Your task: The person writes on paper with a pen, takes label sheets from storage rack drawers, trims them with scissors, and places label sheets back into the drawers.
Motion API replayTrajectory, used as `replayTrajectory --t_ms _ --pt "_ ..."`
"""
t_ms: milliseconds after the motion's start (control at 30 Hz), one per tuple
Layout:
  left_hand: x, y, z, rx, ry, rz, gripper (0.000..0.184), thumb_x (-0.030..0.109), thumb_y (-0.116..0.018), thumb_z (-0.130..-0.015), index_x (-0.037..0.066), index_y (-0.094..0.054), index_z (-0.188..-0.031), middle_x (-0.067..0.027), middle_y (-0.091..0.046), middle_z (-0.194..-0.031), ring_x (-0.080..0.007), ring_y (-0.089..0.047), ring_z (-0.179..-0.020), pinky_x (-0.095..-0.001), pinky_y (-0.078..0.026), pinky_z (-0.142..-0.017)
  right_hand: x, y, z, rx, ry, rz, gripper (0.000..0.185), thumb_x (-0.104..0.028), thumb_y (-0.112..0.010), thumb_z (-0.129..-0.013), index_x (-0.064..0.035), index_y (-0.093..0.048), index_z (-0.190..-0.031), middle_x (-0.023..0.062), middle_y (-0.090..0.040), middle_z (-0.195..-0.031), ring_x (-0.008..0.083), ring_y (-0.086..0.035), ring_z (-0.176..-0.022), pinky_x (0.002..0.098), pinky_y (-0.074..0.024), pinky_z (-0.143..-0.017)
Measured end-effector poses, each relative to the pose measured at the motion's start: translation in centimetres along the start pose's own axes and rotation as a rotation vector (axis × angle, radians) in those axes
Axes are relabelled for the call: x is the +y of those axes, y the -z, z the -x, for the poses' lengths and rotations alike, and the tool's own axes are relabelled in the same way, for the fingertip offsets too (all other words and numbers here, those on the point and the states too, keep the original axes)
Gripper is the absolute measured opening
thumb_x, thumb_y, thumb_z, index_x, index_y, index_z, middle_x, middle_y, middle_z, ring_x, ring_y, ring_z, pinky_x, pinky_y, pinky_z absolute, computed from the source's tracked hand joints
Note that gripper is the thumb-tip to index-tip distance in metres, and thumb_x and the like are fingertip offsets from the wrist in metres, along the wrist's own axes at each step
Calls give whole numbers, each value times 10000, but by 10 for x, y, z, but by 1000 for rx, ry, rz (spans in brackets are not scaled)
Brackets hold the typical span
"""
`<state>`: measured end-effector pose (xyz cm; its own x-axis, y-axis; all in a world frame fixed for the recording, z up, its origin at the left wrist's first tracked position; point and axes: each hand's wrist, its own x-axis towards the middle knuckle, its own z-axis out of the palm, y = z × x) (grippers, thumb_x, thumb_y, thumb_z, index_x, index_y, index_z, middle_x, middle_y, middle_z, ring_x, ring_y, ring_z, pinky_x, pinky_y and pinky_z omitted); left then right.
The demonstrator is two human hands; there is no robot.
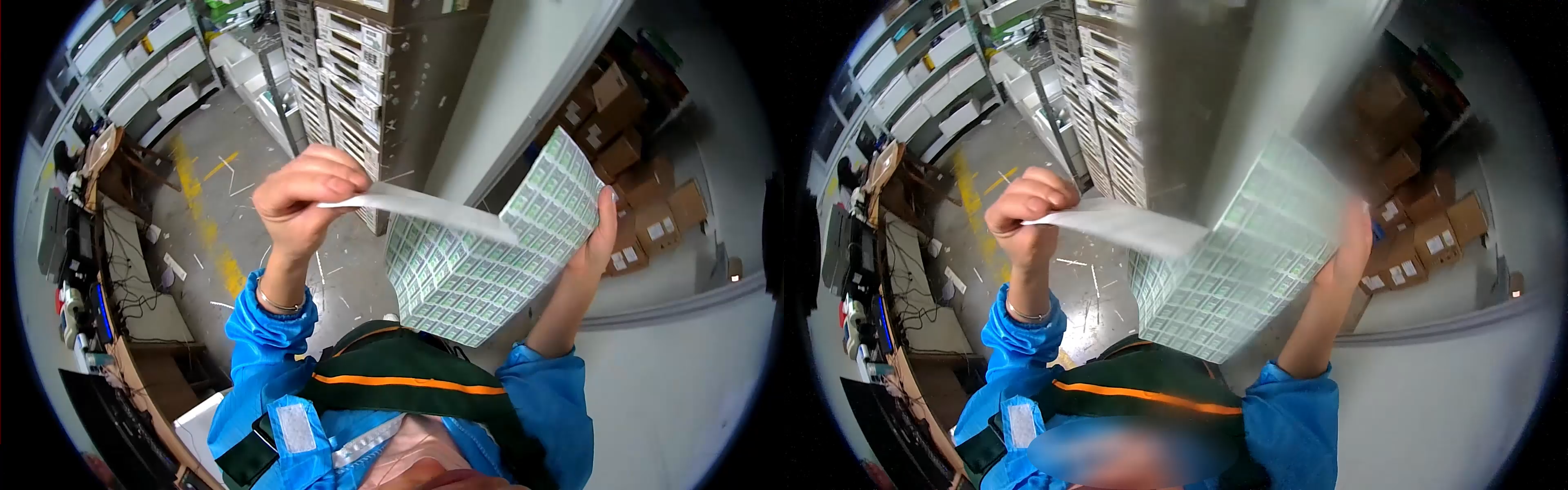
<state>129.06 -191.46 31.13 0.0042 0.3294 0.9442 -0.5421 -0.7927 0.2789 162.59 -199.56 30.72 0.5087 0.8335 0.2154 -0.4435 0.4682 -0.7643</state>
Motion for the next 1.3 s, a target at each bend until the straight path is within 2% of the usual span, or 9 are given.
replayTrajectory --t_ms 133,233,333,700,833,933,1033,1133,1300 --pt "-18 17 -7 50 487 127 698 354 -750 -691 -8 -464 -1215 -133 -610 -1052 -208 -597 -949 -314 -479 -809 32 -24 -46 -189 -286 -258 407 -327 -403 -929 -3 -524 -1144 154 -570 -1109 259 -588 -951 388 -484 -822" --pt "-33 39 25 54 852 137 483 144 -740 -721 -11 -543 -1135 -70 -620 -1034 -146 -583 -923 -280 -468 -804 53 -65 -57 -411 -478 -444 486 -398 -336 -944 -16 -523 -1180 186 -538 -1187 317 -576 -1015 454 -473 -852" --pt "-26 45 44 271 872 143 342 16 -696 -734 12 -595 -1061 -49 -637 -979 -119 -592 -859 -268 -478 -762 81 -90 -73 -582 -563 -486 476 -390 -343 -944 -17 -530 -1171 187 -540 -1184 315 -579 -1014 459 -479 -841" --pt "94 198 49 634 422 -106 263 -62 -672 -698 -5 -630 -951 -87 -658 -915 -167 -624 -817 -297 -500 -758 191 -226 -59 -545 -683 -352 455 -387 -401 -932 -20 -526 -1171 144 -561 -1167 278 -578 -1003 425 -474 -855" --pt "130 274 48 554 309 252 588 138 -676 -771 89 -398 -1286 -127 -509 -1212 -233 -537 -1066 -375 -495 -829 241 -323 -33 -602 -622 -273 478 -386 -445 -914 -30 -447 -1232 116 -510 -1200 261 -517 -1050 385 -441 -893" --pt "130 290 87 675 645 157 426 23 -608 -794 20 -485 -1202 -96 -551 -1163 -182 -561 -1015 -311 -490 -812 281 -400 -10 -591 -579 -190 492 -411 -429 -912 -34 -470 -1225 104 -518 -1207 257 -510 -1068 380 -410 -923" --pt "161 323 105 823 613 206 355 77 -601 -837 4 -503 -1170 -73 -588 -1101 -138 -576 -958 -279 -482 -811 322 -456 21 -817 -642 -187 528 -446 -418 -906 -41 -458 -1243 106 -495 -1245 272 -500 -1083 392 -391 -944" --pt "204 363 104 1061 410 -9 286 80 -586 -854 -2 -525 -1121 -55 -613 -1039 -117 -583 -913 -260 -480 -802 359 -504 52 -843 -897 -129 580 -495 -441 -882 -49 -447 -1253 116 -481 -1260 289 -488 -1100 416 -386 -951" --pt "275 411 107 1257 45 -411 183 91 -569 -873 9 -551 -1036 -48 -623 -983 -96 -582 -864 -238 -470 -776 466 -524 105 -1122 -1112 -338 403 -301 -521 -896 -85 -497 -1235 43 -507 -1269 210 -485 -1135 389 -309 -1012"
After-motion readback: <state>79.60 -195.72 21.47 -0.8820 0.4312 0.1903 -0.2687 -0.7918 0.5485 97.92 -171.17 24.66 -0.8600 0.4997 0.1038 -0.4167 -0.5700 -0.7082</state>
